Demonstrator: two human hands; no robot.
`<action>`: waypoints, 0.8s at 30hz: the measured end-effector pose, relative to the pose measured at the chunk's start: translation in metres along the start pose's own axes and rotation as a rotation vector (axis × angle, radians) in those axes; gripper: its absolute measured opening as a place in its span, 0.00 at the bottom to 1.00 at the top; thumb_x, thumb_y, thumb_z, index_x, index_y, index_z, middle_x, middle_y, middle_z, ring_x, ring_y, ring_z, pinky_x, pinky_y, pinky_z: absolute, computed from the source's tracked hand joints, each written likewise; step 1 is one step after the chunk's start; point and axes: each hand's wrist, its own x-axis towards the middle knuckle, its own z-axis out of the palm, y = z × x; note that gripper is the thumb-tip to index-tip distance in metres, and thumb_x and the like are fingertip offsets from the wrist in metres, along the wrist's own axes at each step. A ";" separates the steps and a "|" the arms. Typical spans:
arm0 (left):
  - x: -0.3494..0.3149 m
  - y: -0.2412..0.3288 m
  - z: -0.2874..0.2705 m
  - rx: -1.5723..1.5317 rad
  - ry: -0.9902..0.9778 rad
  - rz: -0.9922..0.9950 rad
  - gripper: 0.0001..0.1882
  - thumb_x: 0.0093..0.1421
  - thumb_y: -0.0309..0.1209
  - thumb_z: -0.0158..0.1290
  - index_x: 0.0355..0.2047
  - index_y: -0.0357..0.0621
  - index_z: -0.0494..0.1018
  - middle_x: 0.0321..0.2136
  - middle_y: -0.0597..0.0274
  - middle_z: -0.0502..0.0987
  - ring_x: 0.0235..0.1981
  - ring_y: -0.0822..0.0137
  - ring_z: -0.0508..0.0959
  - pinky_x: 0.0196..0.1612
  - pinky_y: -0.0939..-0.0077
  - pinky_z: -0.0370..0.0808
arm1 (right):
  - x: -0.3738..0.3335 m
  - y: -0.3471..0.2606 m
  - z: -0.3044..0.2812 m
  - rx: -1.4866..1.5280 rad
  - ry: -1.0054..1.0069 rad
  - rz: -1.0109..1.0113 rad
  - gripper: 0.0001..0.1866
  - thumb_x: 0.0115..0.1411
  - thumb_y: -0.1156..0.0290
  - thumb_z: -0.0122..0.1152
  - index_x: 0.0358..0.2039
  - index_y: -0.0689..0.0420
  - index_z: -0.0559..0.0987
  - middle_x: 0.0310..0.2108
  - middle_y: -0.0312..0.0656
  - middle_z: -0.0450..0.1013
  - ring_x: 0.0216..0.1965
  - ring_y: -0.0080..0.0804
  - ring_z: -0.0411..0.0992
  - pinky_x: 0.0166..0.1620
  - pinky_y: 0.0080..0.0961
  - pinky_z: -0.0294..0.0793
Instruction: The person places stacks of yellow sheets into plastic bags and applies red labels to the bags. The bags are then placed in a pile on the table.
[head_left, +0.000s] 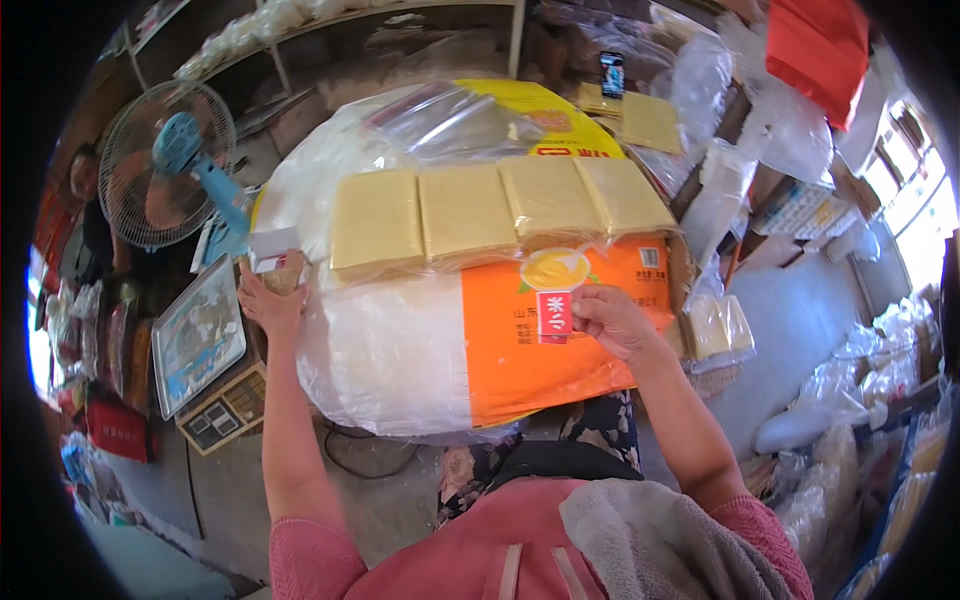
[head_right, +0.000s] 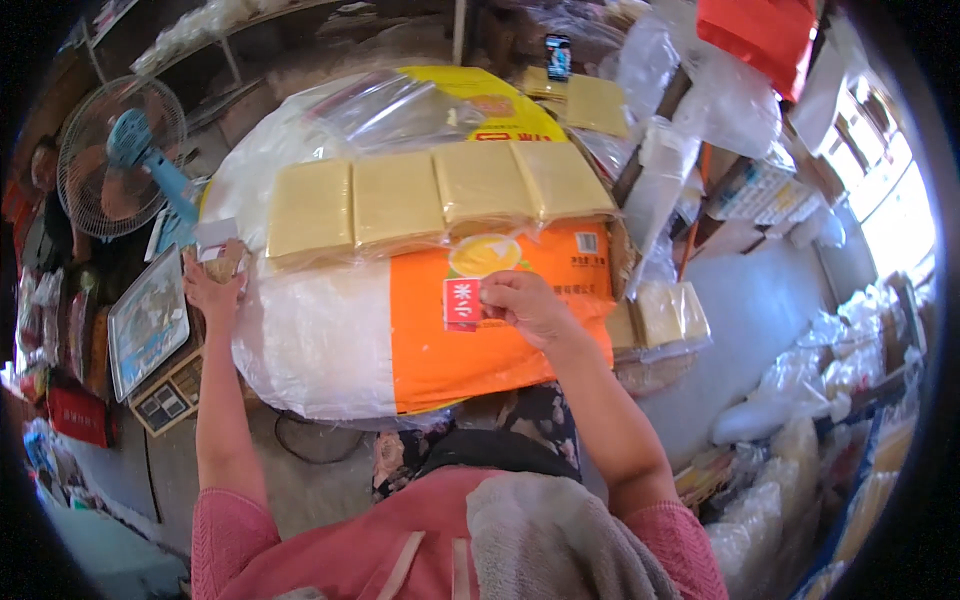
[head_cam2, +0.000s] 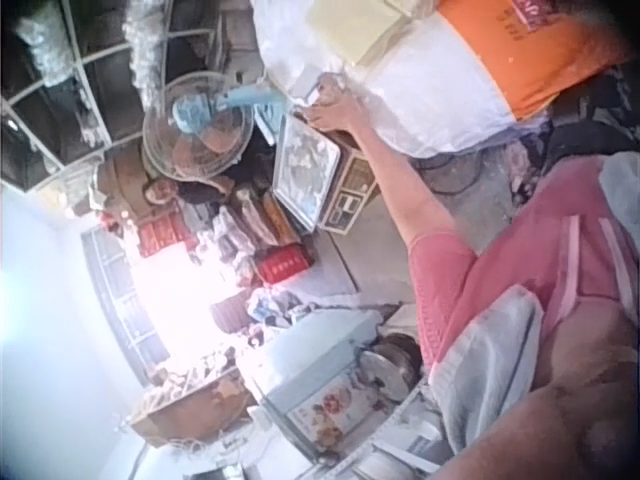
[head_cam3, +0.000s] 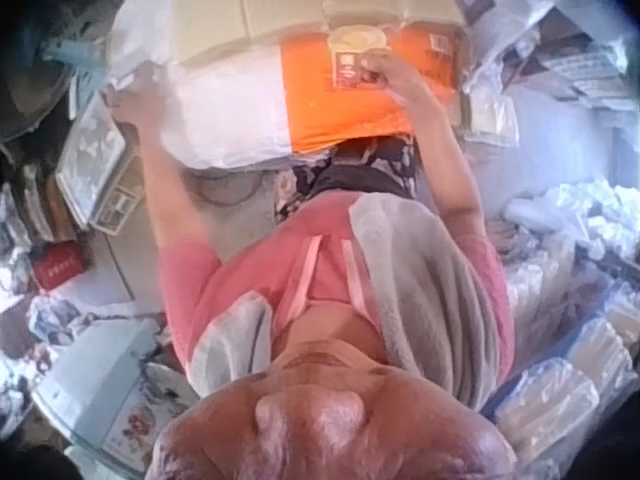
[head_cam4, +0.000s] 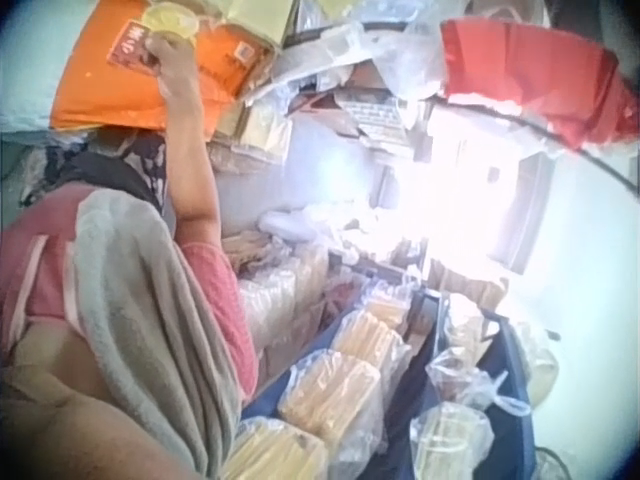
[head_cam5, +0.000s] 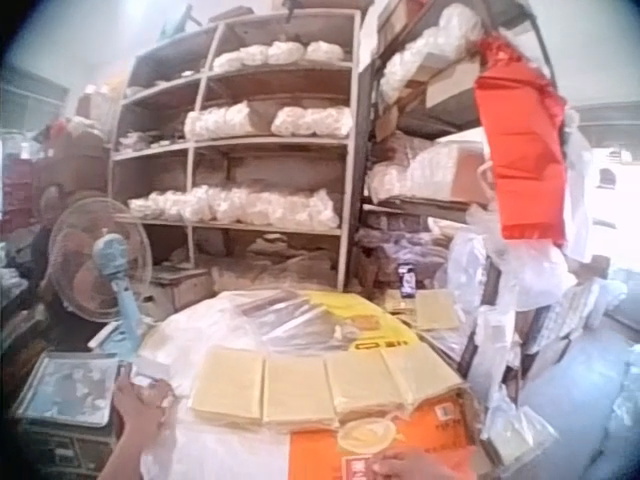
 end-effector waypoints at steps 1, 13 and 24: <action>-0.004 0.028 -0.005 -0.026 -0.024 0.019 0.57 0.38 0.37 0.67 0.65 0.53 0.44 0.59 0.33 0.48 0.60 0.39 0.53 0.60 0.47 0.54 | -0.004 -0.003 -0.003 -0.037 0.005 0.020 0.06 0.55 0.73 0.59 0.32 0.62 0.77 0.27 0.35 0.72 0.28 0.21 0.69 0.37 0.18 0.70; -0.198 0.261 -0.118 -1.785 -1.413 -0.852 0.27 0.65 0.42 0.45 0.55 0.33 0.61 0.49 0.53 0.72 0.48 0.61 0.75 0.53 0.66 0.71 | 0.014 -0.001 0.028 -0.510 -0.204 0.100 0.09 0.52 0.69 0.64 0.31 0.61 0.80 0.25 0.35 0.74 0.28 0.18 0.70 0.34 0.17 0.69; -0.210 0.263 -0.136 -1.678 -1.131 -0.761 0.18 0.65 0.34 0.46 0.48 0.30 0.66 0.43 0.45 0.74 0.44 0.55 0.77 0.47 0.65 0.77 | -0.080 -0.059 0.089 -0.611 -0.236 -0.472 0.11 0.56 0.67 0.62 0.34 0.61 0.80 0.27 0.39 0.75 0.28 0.25 0.73 0.36 0.22 0.72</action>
